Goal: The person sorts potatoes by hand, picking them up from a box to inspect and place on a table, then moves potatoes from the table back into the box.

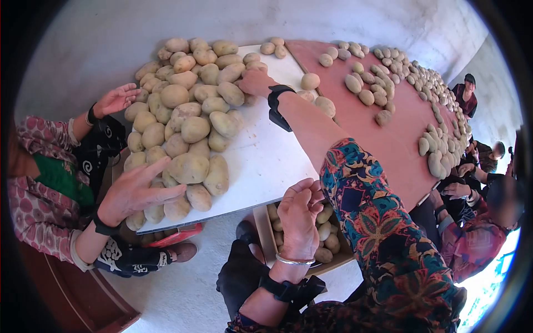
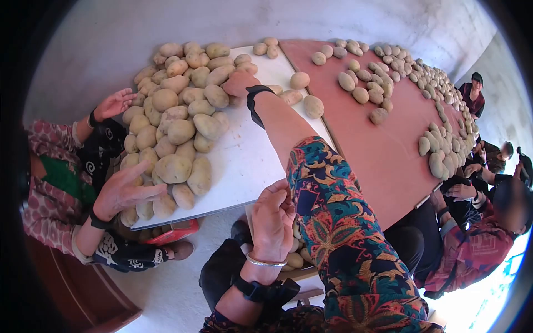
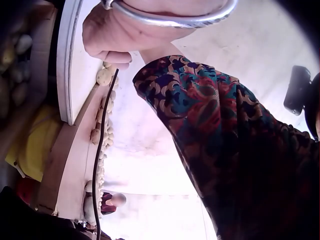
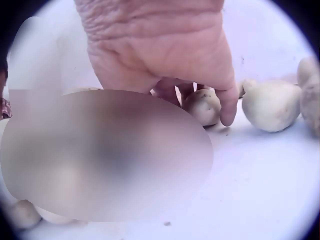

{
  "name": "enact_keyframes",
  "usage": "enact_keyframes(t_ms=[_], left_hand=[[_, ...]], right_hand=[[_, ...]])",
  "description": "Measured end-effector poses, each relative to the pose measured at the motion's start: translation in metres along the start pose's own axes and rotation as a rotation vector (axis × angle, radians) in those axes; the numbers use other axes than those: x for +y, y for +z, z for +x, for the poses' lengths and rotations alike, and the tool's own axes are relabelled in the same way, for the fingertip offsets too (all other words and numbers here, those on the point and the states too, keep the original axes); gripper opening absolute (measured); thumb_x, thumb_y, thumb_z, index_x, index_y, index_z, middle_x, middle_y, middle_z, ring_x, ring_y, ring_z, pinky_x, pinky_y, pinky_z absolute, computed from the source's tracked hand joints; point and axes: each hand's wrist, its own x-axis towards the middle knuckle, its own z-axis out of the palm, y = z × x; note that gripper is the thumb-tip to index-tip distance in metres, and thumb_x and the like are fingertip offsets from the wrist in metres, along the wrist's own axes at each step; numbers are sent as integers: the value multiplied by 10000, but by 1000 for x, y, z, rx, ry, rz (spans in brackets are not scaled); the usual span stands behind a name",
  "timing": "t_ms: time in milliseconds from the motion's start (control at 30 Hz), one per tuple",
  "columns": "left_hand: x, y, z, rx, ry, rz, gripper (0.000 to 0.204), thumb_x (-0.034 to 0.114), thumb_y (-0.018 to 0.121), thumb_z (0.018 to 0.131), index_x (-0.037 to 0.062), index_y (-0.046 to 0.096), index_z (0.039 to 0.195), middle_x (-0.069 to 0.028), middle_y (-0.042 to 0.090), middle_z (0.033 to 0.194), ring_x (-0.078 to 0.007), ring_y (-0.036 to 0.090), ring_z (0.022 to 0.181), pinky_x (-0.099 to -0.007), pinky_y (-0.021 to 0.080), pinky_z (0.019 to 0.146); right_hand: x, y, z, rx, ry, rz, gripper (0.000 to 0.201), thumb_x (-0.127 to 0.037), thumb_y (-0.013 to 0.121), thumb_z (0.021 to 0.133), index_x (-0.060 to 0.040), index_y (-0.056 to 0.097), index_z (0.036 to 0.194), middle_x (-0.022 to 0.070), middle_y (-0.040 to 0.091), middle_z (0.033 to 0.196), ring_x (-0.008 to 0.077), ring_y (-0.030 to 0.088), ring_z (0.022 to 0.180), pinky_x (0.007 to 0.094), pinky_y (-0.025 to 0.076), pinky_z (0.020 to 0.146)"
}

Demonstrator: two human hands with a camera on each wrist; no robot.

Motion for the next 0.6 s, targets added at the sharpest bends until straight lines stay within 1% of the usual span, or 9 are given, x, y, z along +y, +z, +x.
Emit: enact_keyframes(t_ms=[67, 167, 300, 367, 400, 467, 500, 567, 600], left_hand=[[-3, -1, 3, 2, 11, -25, 228, 61, 501, 897, -9, 586, 1097, -103, 676, 992, -131, 618, 781, -220, 469, 643], [-4, -3, 4, -17, 33, -10, 232, 65, 496, 898, -8, 589, 1098, -108, 678, 1005, -136, 626, 795, -226, 468, 651], [5, 6, -1, 19, 16, 29, 239, 71, 489, 900, -4, 589, 1103, -112, 679, 1023, -147, 634, 819, -238, 465, 668], [6, 7, -3, -7, 8, 11, 218, 49, 492, 919, 14, 572, 1119, -99, 674, 1014, -159, 638, 842, -240, 464, 711], [6, 8, -5, -5, 3, 11, 218, 49, 492, 919, 14, 572, 1119, -99, 674, 1014, -159, 638, 842, -240, 464, 711], [7, 8, -8, 3, 15, 31, 217, 45, 489, 917, 17, 577, 1114, -104, 680, 1023, -165, 642, 834, -244, 465, 707], [7, 7, -8, 7, 11, 32, 217, 45, 489, 917, 17, 577, 1114, -104, 680, 1023, -165, 642, 834, -244, 465, 707], [6, 5, -10, 0, 27, 51, 242, 55, 502, 911, 19, 556, 1144, -99, 666, 1050, -174, 637, 883, -254, 463, 734], [6, 6, -11, 2, 24, 50, 242, 55, 502, 911, 19, 556, 1144, -99, 666, 1050, -174, 637, 883, -254, 463, 734]], right_hand=[[4, 7, 17, -17, 404, 490, 441, -422, 503, 887, -66, 718, 1033, 173, 668, 1093, 323, 569, 1135, 412, 386, 960], [3, -20, -1, -69, 341, 470, 403, -375, 544, 808, -52, 726, 965, 166, 668, 1120, 303, 571, 1108, 462, 360, 945], [9, -21, -13, -201, 239, 447, 397, -362, 516, 821, -55, 726, 959, 158, 681, 1080, 300, 560, 1130, 472, 329, 962], [13, -14, -21, -249, 187, 421, 408, -318, 590, 776, -79, 698, 1090, 154, 683, 1068, 344, 595, 1070, 444, 412, 978], [9, -17, -30, -254, 189, 423, 408, -318, 590, 776, -79, 698, 1090, 154, 683, 1068, 344, 595, 1070, 444, 412, 978], [-5, -28, -49, -198, 211, 393, 416, -197, 598, 737, -72, 671, 1127, 157, 685, 1047, 325, 631, 994, 421, 498, 874], [-4, -27, -54, -202, 211, 396, 416, -197, 598, 737, -72, 671, 1127, 157, 685, 1047, 325, 631, 994, 421, 498, 874], [0, -29, -67, -195, 287, 638, 426, -140, 577, 735, -50, 647, 1145, 175, 682, 1021, 300, 662, 895, 383, 539, 768], [0, -30, -72, -198, 287, 639, 426, -140, 577, 735, -50, 647, 1145, 175, 682, 1021, 300, 662, 895, 383, 539, 768]])
